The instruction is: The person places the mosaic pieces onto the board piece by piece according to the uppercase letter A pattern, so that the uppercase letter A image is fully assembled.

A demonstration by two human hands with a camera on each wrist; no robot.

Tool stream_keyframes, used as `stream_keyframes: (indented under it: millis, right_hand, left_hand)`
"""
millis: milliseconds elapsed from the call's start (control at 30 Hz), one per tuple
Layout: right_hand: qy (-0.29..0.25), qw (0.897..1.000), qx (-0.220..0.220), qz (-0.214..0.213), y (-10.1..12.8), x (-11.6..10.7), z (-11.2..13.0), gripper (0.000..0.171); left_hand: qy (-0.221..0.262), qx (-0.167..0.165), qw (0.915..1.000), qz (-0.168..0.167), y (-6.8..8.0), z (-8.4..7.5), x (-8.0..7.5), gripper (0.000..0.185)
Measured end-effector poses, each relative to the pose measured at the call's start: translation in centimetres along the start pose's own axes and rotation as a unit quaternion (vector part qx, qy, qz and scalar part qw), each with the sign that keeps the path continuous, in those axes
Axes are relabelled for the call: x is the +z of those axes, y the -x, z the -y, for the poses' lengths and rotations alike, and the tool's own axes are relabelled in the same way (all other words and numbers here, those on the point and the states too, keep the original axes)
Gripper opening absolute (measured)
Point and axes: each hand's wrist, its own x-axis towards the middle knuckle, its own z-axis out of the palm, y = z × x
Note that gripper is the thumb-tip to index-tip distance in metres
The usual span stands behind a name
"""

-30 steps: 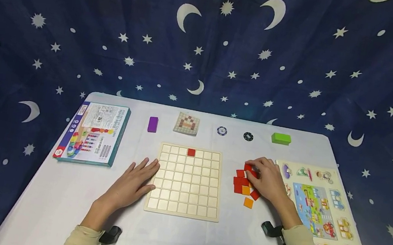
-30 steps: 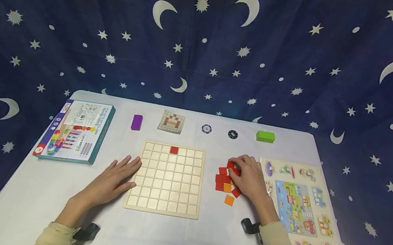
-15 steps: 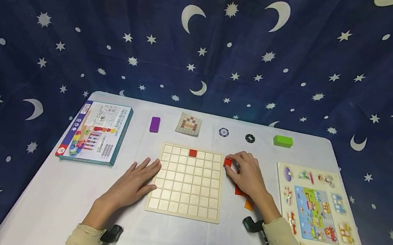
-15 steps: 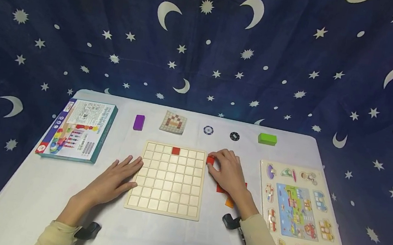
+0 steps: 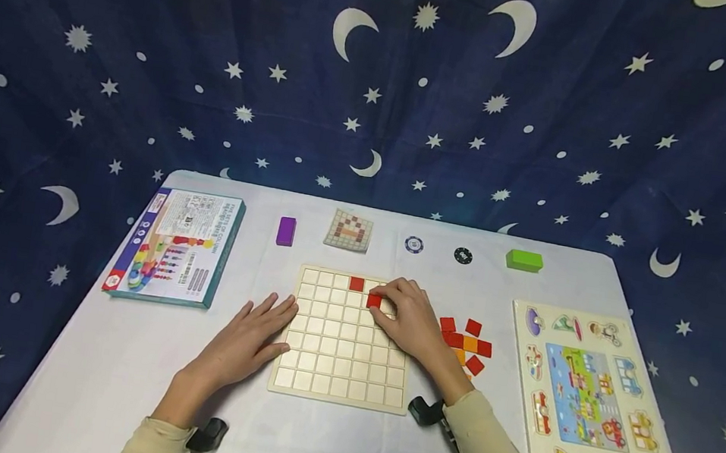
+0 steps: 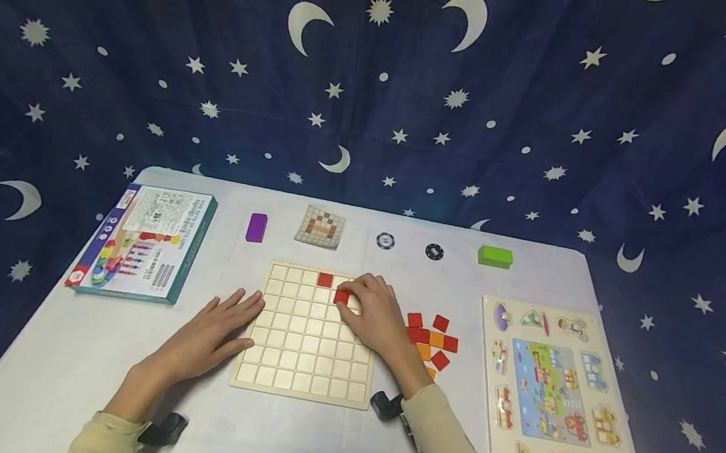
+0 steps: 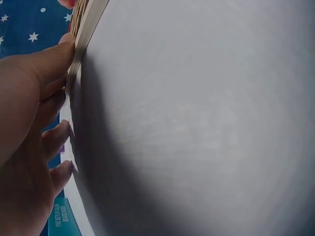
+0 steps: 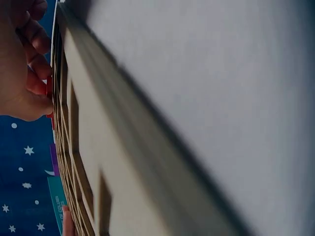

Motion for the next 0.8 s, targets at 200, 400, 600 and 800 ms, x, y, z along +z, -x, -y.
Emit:
stream_keyframes:
  millis: [200,400,600,800]
  right_hand:
    - [0.001,1.0,-0.004,0.003,-0.1,0.2,0.2,0.03]
    - [-0.002,1.0,-0.012,0.012,-0.1,0.1,0.3,0.033]
    - [0.001,1.0,-0.014,0.02,0.0,0.2,0.3,0.034]
    - [-0.009,1.0,-0.007,0.011,1.1,-0.8,-0.4,0.033]
  left_hand:
    - [-0.002,0.002,1.0,-0.005,0.0,0.0,0.1,0.07]
    - [-0.001,0.002,1.0,-0.003,0.0,0.0,0.1,0.069]
    - [-0.001,0.003,1.0,-0.003,0.0,0.0,0.2,0.069]
    - [-0.002,0.002,1.0,-0.003,0.0,0.1,0.2,0.07]
